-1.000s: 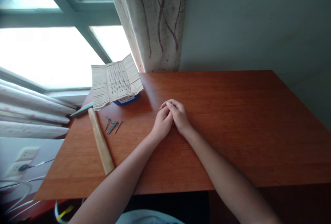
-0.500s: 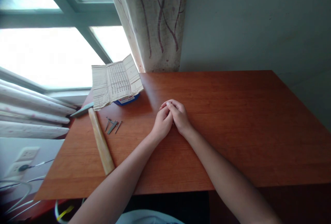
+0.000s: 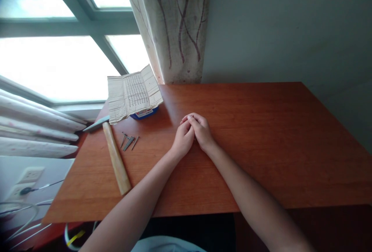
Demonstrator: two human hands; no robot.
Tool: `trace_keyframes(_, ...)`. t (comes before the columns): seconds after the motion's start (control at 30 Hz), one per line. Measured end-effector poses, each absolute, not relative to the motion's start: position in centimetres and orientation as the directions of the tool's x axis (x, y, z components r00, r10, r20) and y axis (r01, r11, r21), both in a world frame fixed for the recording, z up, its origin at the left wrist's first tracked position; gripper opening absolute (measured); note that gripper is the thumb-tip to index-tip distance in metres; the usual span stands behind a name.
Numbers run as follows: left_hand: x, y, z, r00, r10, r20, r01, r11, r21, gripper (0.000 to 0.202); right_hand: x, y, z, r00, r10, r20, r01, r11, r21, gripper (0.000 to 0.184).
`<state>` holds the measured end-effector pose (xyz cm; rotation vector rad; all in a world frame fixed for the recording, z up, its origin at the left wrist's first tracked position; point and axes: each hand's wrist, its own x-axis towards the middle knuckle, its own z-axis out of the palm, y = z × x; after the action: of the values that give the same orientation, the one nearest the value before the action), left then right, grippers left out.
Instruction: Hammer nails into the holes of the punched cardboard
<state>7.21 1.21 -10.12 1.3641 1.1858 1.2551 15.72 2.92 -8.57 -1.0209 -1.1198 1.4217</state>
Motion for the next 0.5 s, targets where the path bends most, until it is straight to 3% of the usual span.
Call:
trace_keyframes(0.17,7.3,1.1,-9.5,-0.009,0.986,0.165,0.092,-0.163,0.982,0.024,15.8,2.7,-7.9,-0.118,0.993,-0.005,-0.191,-0.028,-0.981,0.022)
trace_keyframes(0.3,6.6,0.8,-7.8,-0.039,0.978,0.204,0.129,-0.197,0.972,0.023,15.9,2.4,-6.8,-0.148,0.982,0.116,-0.185,0.088,-0.979,0.022)
trace_keyframes(0.43,3.8,-0.4,-4.4,-0.026,0.957,0.290,0.299,-0.269,0.916,0.010,15.7,2.0,-5.8,-0.163,0.969,0.186,-0.210,0.150,-0.966,0.023)
trace_keyframes(0.5,1.3,-1.0,-2.4,-0.036,0.919,0.393,0.380,-0.351,0.856,0.015,15.7,2.0,-5.4,-0.152,0.973,0.176,-0.225,0.139,-0.964,0.025)
